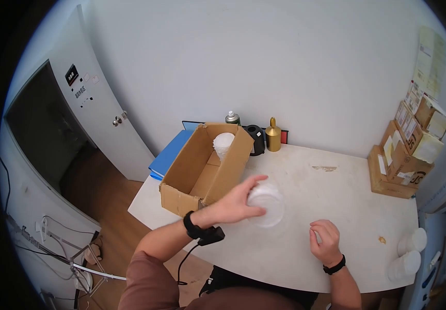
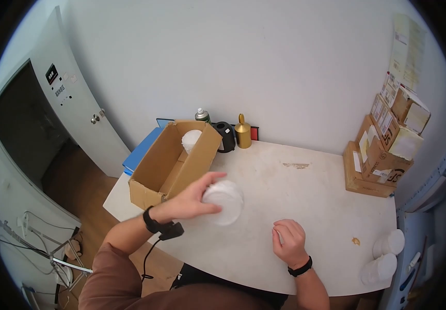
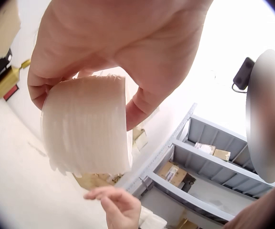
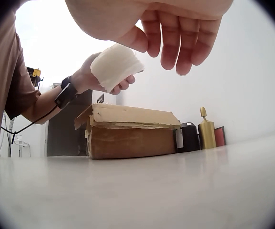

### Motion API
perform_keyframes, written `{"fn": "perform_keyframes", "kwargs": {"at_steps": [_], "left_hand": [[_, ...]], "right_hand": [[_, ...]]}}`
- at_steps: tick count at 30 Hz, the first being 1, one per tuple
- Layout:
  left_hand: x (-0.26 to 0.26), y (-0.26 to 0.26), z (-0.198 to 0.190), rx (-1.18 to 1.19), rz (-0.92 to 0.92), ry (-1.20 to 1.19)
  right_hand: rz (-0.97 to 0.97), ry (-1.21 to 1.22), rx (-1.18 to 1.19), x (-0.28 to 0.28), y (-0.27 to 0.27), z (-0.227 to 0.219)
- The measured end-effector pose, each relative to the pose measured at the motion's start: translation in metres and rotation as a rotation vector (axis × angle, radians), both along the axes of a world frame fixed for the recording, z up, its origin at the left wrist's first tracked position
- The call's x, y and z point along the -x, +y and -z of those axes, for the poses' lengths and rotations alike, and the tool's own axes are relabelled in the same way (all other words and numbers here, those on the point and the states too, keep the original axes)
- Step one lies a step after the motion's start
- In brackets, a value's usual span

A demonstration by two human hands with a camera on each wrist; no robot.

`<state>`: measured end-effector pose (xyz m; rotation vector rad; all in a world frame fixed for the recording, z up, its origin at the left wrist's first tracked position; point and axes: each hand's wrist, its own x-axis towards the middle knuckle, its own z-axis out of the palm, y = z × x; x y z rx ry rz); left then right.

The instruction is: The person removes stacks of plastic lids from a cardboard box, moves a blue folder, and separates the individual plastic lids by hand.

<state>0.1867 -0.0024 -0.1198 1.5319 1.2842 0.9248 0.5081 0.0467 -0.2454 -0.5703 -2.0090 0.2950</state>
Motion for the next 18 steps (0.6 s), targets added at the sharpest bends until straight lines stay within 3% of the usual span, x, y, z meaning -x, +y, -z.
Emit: {"fn": "perform_keyframes", "kwargs": {"at_steps": [2, 4, 6, 9, 14, 16, 18], "left_hand": [[0.042, 0.007, -0.038, -0.102, -0.214, 0.006], [0.097, 0.028, -0.048, -0.166, -0.391, -0.101], [0.146, 0.047, -0.054, -0.032, -0.454, -0.153], [0.207, 0.073, -0.019, 0.151, -0.526, -0.268], [0.211, 0.092, 0.012, 0.644, -0.698, -0.387], [0.240, 0.108, 0.053, 0.698, -0.688, -0.439], [0.246, 0.113, 0.066, 0.737, -0.762, -0.573]], "right_hand": [[-0.003, 0.007, 0.003, -0.001, -0.001, 0.001], [0.022, 0.002, 0.012, 0.000, 0.000, 0.002], [0.010, 0.001, 0.006, 0.000, 0.000, 0.002], [-0.012, -0.006, 0.006, 0.002, -0.001, 0.004], [-0.017, -0.028, 0.005, 0.000, 0.000, 0.004], [-0.011, -0.026, 0.003, 0.000, 0.000, 0.003], [-0.013, -0.030, 0.005, -0.001, 0.000, 0.001]]}}
